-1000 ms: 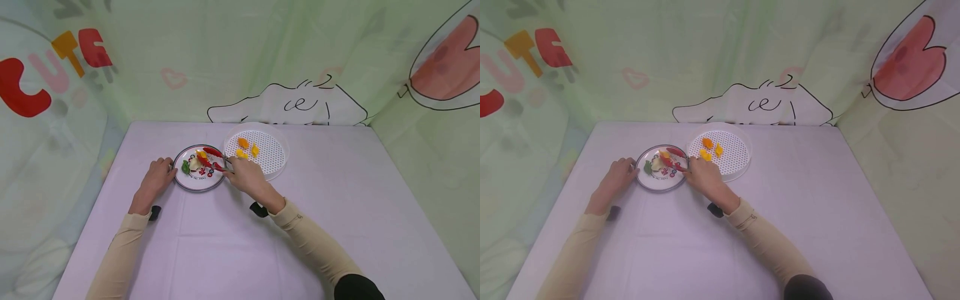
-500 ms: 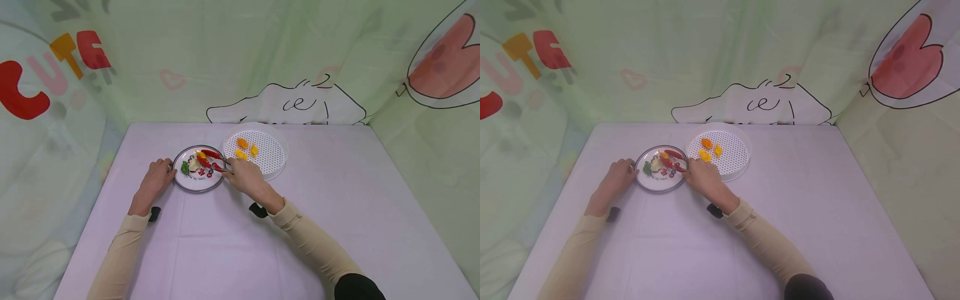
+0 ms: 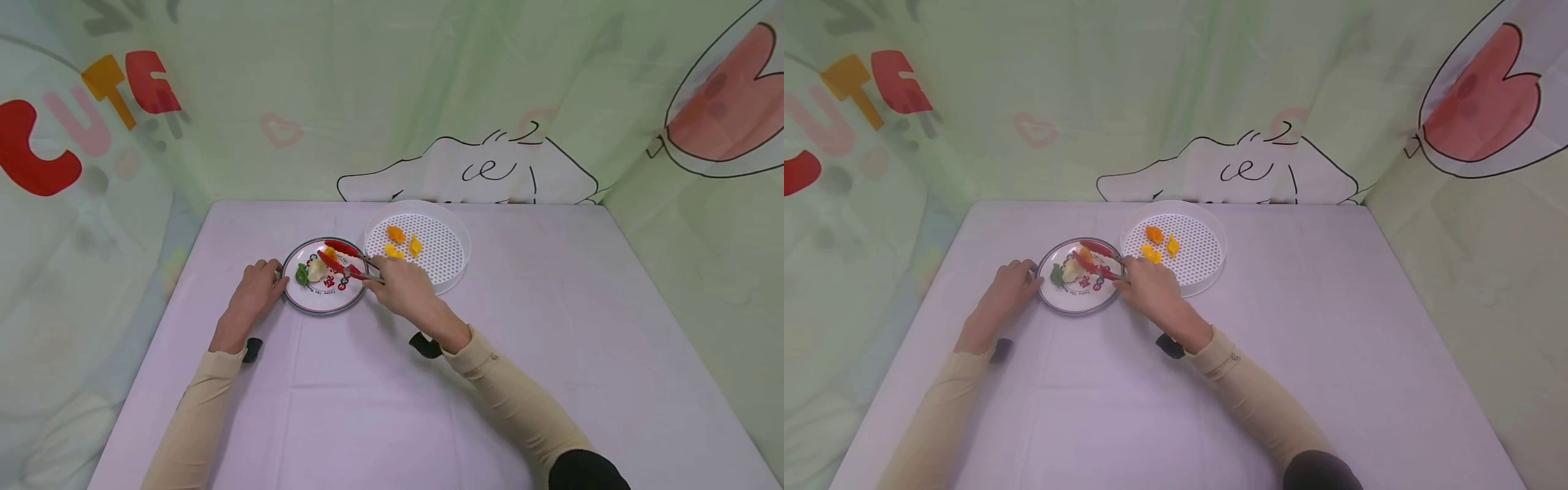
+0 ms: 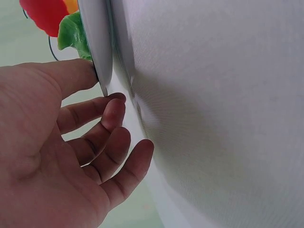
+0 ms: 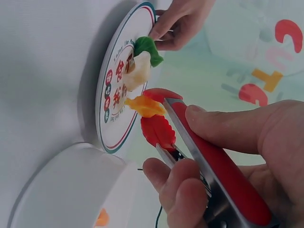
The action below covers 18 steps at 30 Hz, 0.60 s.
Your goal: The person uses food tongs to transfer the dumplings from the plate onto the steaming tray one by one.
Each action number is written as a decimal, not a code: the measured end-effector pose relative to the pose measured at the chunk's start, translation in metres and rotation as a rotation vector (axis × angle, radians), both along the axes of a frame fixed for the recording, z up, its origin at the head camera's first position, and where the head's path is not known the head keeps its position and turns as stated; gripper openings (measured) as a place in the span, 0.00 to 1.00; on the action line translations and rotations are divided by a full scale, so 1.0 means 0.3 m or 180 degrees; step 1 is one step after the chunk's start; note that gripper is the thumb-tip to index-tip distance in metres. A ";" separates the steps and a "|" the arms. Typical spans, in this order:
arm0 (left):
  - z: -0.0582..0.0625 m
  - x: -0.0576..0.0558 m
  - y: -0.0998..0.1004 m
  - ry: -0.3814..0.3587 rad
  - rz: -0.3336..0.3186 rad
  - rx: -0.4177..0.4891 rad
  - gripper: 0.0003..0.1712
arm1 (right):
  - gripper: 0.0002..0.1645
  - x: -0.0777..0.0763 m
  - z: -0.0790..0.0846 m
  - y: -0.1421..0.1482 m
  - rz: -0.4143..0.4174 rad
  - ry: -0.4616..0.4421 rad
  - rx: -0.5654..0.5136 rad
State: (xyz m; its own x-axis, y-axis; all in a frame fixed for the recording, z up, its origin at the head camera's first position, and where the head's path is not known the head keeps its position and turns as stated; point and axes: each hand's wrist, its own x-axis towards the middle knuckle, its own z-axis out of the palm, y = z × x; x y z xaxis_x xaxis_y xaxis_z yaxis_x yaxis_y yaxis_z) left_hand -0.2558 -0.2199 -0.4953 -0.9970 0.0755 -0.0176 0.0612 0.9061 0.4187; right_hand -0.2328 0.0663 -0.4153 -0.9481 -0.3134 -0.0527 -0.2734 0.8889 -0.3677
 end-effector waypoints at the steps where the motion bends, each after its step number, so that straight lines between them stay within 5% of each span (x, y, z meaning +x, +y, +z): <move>1: -0.001 0.000 -0.001 -0.0001 0.0000 -0.0004 0.19 | 0.27 0.002 0.004 0.002 0.0000 0.0009 -0.0009; 18: 0.005 0.002 0.004 -0.0042 0.0006 -0.0016 0.19 | 0.26 -0.009 0.002 0.032 -0.0006 -0.0021 -0.0093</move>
